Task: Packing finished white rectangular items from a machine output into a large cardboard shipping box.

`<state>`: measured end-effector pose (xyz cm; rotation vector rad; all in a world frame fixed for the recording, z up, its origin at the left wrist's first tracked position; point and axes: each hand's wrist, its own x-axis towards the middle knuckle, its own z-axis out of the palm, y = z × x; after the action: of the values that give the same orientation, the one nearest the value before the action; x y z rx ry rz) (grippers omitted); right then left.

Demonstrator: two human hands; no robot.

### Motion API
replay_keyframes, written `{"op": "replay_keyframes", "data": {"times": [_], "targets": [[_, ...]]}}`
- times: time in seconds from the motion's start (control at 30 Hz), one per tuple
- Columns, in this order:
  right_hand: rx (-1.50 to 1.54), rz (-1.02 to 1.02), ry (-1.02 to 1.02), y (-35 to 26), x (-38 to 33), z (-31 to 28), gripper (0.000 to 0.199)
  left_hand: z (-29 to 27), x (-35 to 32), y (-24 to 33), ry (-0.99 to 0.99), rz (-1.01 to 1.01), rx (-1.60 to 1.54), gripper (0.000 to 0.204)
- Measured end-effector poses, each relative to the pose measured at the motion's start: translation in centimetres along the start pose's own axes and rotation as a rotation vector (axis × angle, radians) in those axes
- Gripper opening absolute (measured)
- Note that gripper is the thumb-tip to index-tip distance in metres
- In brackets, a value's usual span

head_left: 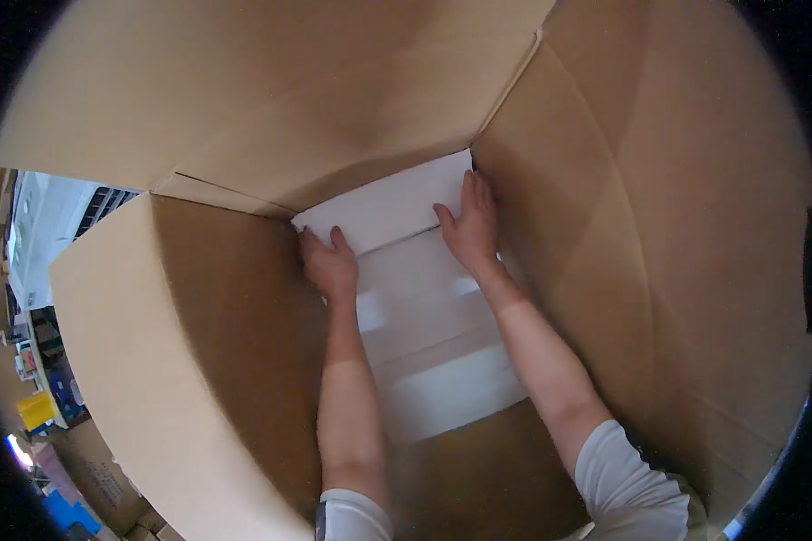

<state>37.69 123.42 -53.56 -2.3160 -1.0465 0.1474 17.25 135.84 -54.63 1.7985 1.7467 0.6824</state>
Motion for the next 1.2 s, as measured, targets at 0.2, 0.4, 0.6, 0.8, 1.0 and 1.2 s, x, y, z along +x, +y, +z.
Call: {"op": "replay_keyframes", "data": {"times": [0.2,0.4,0.6,0.8,1.0,1.2], "targets": [[-0.097,-0.030,-0.047,0.1,-1.4,0.4,0.074,-0.5,-2.3,-0.5,0.121,0.125,0.133,0.053],[0.150,0.018,-0.009,2.5,-3.7,1.0,0.075,0.6,-5.3,-4.3,0.075,-0.487,-0.433,0.044],[0.950,0.849,-0.154,2.0,-2.2,0.2,0.054,0.7,-2.5,-1.2,0.169,-0.949,-1.187,0.038],[1.182,0.943,-0.313,-1.1,-3.5,2.6,0.045,-4.5,-1.0,-7.6,0.176,-0.791,-1.310,0.046],[0.908,0.287,-0.127,13.5,-13.1,2.5,0.050,-0.8,-3.8,-0.5,-0.081,-0.851,-1.107,0.049],[1.031,0.662,-0.544,-12.1,-16.8,-18.1,0.045,-17.2,-15.0,8.2,-0.083,-0.717,-0.934,0.033]]}}
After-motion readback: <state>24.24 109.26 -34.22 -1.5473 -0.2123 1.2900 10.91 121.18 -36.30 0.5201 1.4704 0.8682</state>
